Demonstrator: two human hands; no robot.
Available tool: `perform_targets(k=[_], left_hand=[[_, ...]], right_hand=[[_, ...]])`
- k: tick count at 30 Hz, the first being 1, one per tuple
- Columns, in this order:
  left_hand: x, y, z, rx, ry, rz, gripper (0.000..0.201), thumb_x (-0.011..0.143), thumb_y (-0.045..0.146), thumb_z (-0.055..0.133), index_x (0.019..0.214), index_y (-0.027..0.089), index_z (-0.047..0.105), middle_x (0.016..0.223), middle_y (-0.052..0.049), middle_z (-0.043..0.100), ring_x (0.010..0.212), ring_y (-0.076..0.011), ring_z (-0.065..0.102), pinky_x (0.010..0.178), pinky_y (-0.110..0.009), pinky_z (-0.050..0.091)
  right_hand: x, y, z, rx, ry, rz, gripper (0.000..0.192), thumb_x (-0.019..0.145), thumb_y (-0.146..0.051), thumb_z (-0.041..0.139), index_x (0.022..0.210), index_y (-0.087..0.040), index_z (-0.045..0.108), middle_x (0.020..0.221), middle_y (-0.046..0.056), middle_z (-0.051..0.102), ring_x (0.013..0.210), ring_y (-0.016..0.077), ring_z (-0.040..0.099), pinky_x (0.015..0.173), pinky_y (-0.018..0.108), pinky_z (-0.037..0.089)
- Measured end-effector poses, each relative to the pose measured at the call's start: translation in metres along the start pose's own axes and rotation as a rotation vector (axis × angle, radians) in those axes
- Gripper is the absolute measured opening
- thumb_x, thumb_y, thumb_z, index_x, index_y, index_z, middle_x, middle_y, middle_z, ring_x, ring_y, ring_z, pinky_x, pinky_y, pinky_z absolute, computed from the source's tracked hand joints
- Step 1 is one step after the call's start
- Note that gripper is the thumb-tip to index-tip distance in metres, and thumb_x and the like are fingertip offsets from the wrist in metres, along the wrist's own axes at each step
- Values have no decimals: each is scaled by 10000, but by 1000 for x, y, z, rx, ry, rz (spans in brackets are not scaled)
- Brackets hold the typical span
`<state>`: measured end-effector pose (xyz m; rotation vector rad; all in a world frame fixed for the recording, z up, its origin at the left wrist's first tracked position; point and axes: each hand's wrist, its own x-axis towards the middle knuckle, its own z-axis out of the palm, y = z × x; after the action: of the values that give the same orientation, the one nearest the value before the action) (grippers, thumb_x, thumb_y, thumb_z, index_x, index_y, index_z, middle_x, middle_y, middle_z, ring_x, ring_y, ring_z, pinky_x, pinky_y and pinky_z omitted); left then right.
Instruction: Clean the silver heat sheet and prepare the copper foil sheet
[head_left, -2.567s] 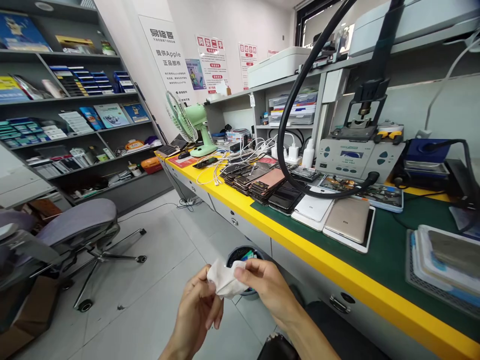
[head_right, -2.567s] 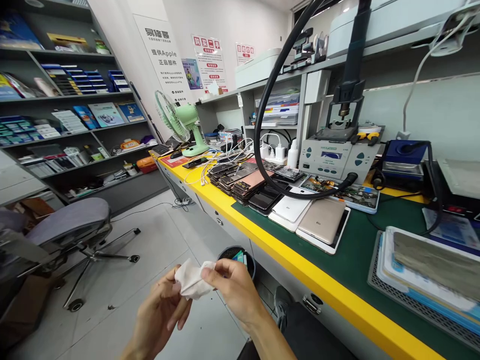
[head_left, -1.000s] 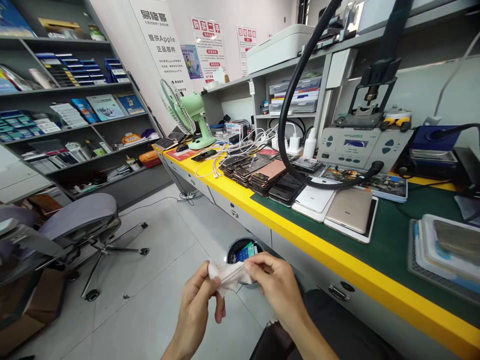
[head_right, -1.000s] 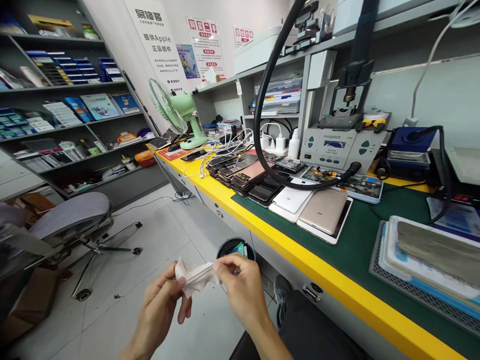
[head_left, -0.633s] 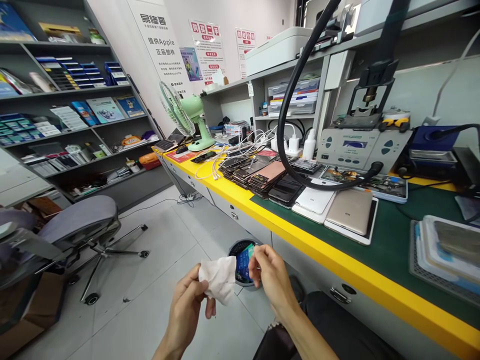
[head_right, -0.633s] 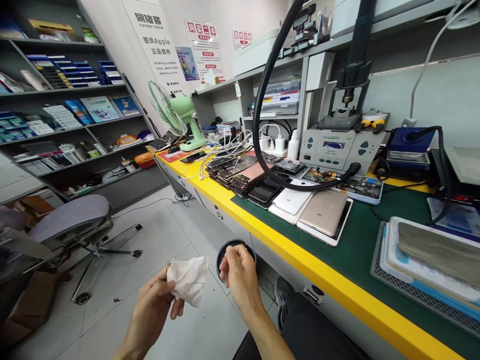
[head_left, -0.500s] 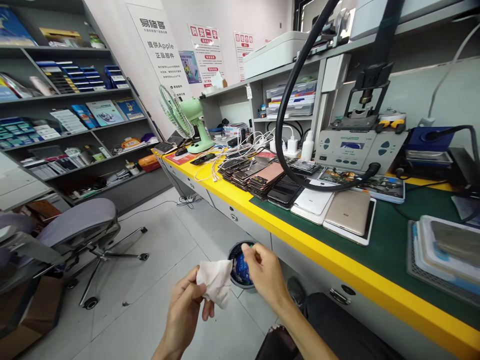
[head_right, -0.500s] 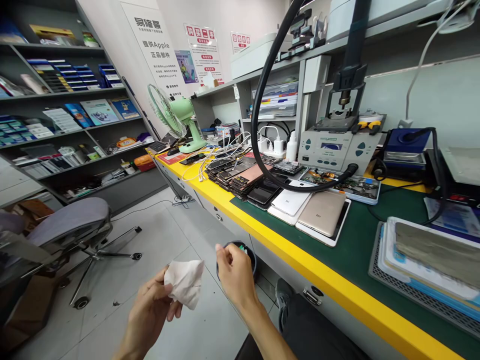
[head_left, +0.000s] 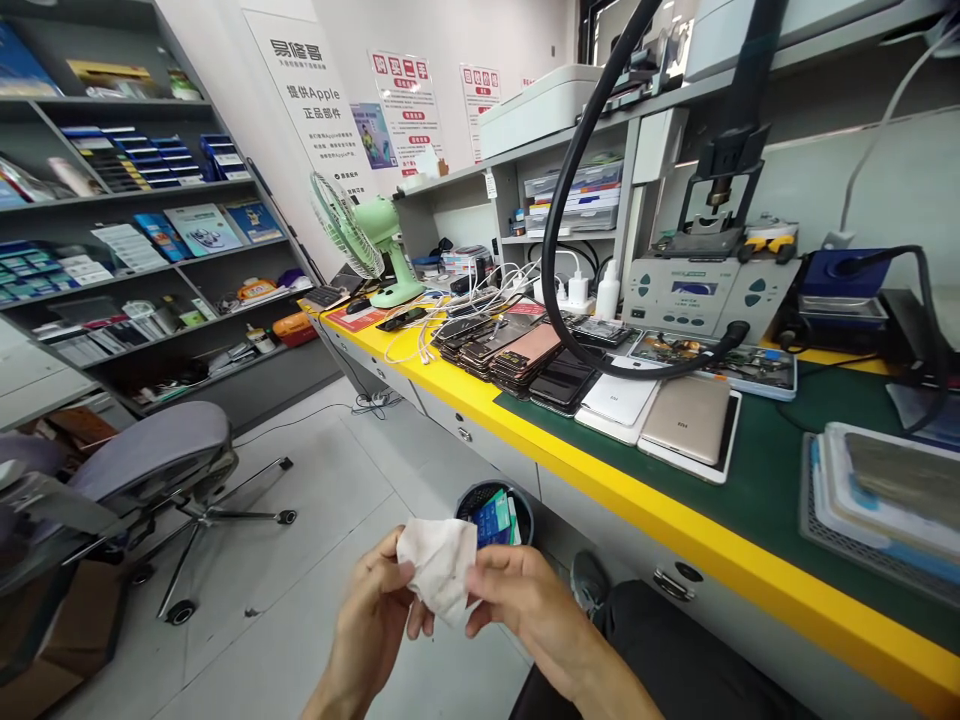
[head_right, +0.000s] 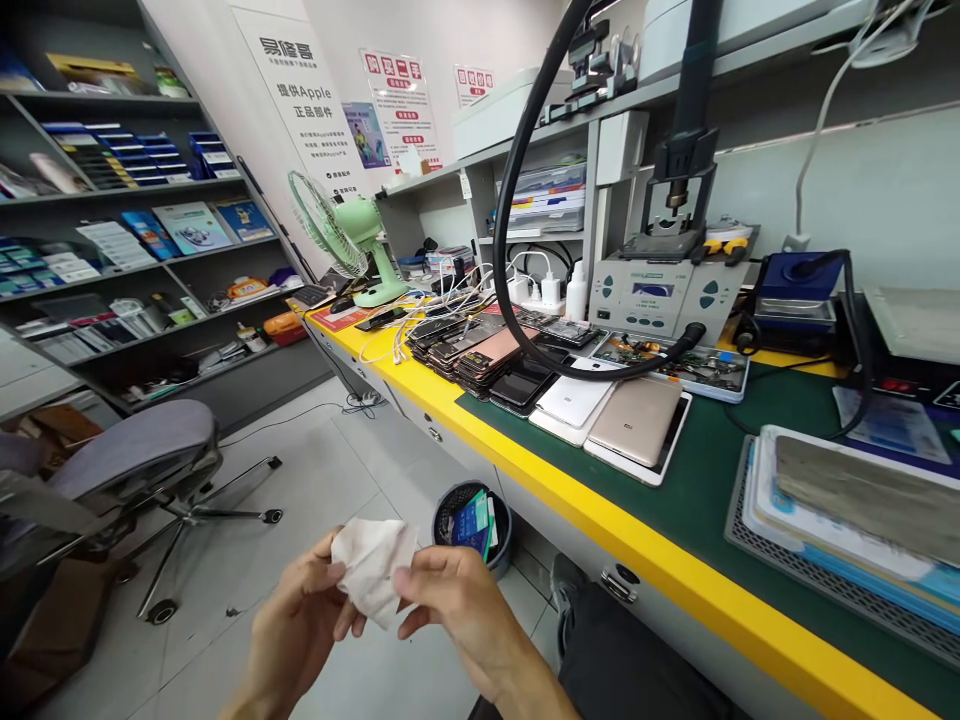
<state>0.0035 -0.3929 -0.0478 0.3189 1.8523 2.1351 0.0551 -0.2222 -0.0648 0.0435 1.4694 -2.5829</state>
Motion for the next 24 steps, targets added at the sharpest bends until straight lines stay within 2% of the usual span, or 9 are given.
perform_targets(k=[2, 6, 9, 11, 16, 19, 24], left_hand=[[-2, 7, -3, 113, -14, 66, 229, 851, 338, 593, 684, 182, 605, 574, 27, 503, 405, -94, 420, 461, -264, 425], [-9, 28, -9, 372, -19, 257, 37, 817, 192, 720, 819, 201, 756, 734, -46, 656, 552, -124, 502, 509, -236, 410], [-16, 38, -11, 463, -39, 382, 170, 815, 129, 705, 869, 251, 810, 743, -64, 689, 587, -151, 551, 516, -240, 421], [-19, 40, -11, 467, -65, 424, 207, 843, 141, 664, 877, 273, 820, 782, -77, 711, 529, -145, 552, 453, -242, 412], [-22, 36, -8, 404, -95, 402, 235, 891, 175, 599, 816, 275, 798, 787, -64, 709, 431, -114, 524, 439, -266, 439], [-21, 34, -7, 358, -80, 360, 215, 898, 199, 593, 797, 271, 768, 784, -41, 704, 419, -102, 530, 470, -274, 455], [-21, 33, 4, 319, -31, 278, 186, 873, 320, 649, 759, 208, 745, 771, -46, 687, 430, -96, 536, 475, -265, 461]], right_hand=[[-4, -1, 0, -47, 41, -47, 326, 771, -446, 776, 834, -126, 762, 760, 105, 716, 718, 216, 640, 625, 298, 495], [-15, -7, -6, -194, 135, -214, 161, 847, -341, 737, 870, -196, 801, 823, 67, 725, 744, 198, 621, 693, 297, 484], [-24, -14, -11, -388, 187, -461, 193, 905, -245, 654, 798, -244, 815, 944, 68, 738, 871, 227, 671, 759, 302, 497], [-28, -17, -12, -468, 206, -553, 229, 918, -218, 626, 802, -266, 818, 980, 71, 742, 897, 237, 691, 752, 307, 516], [-30, -21, -12, -398, 218, -488, 202, 905, -239, 650, 787, -272, 811, 955, 70, 741, 831, 229, 688, 693, 305, 519], [-31, -24, -12, -333, 214, -442, 184, 891, -263, 662, 777, -254, 807, 943, 78, 735, 786, 223, 671, 641, 296, 499], [-34, -29, -16, -290, 177, -412, 170, 887, -270, 655, 816, -218, 801, 941, 92, 711, 831, 232, 650, 663, 297, 476]])
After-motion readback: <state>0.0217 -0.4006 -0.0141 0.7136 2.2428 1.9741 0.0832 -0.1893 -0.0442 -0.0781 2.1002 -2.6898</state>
